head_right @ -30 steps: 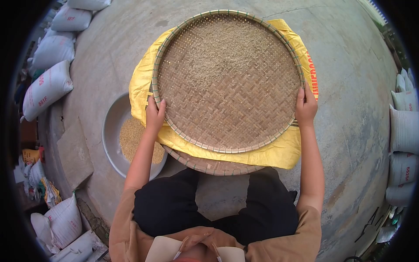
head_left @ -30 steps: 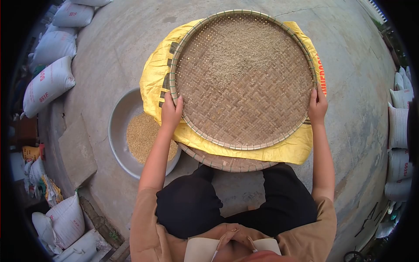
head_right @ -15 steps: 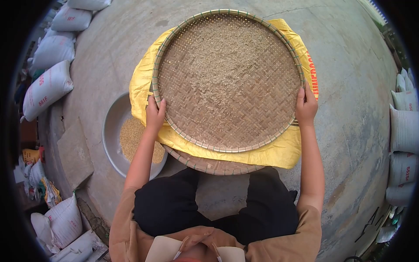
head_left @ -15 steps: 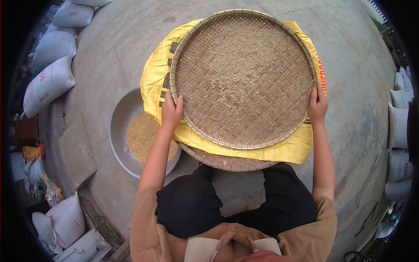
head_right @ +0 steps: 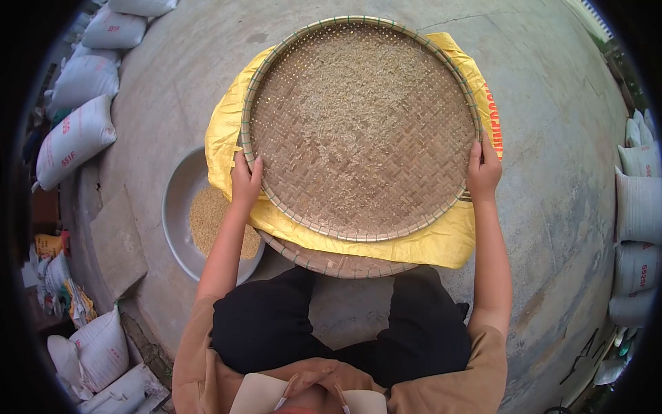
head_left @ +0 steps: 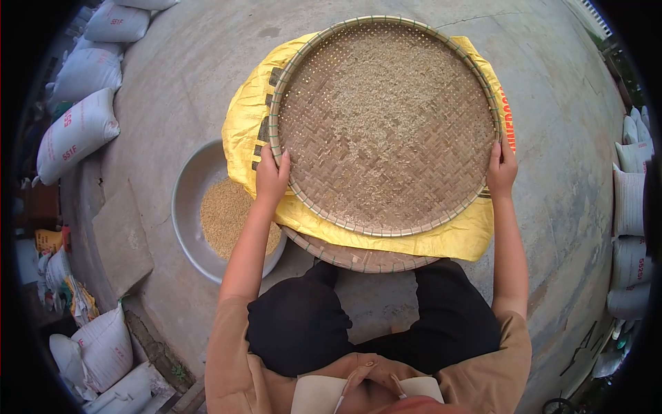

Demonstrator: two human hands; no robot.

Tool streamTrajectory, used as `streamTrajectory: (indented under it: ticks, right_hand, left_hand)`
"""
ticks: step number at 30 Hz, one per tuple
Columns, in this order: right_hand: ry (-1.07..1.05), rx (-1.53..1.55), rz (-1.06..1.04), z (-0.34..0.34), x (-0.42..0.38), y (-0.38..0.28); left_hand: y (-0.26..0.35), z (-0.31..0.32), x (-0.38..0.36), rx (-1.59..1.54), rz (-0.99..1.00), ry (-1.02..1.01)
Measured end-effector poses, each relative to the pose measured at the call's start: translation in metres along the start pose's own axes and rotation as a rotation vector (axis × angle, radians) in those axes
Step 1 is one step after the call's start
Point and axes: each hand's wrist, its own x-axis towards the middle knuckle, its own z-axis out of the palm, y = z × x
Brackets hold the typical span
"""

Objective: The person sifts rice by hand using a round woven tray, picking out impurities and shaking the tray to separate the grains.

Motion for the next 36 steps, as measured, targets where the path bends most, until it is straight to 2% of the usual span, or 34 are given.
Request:
streamTrajectory:
  ticks: [19,23,28,36]
  right_hand:
    - [0.026,-0.014,-0.043,0.0001,0.0033,0.0009]
    - [-0.007,-0.015,0.019,-0.0018,0.0037,-0.0008]
    - [0.065,-0.019,-0.087,0.0001,0.0051,-0.0001]
    - [0.062,-0.029,-0.087,0.0,0.0059,0.0007]
  left_hand:
    - [-0.0018,0.0057,-0.0001,0.068,-0.045,0.013]
    - [-0.0038,0.0063,-0.0007,0.081,-0.034,0.031]
    - [-0.0022,0.0064,-0.0002,0.083,-0.012,0.061]
    - [-0.0007,0.0065,0.0004,0.092,-0.019,0.055]
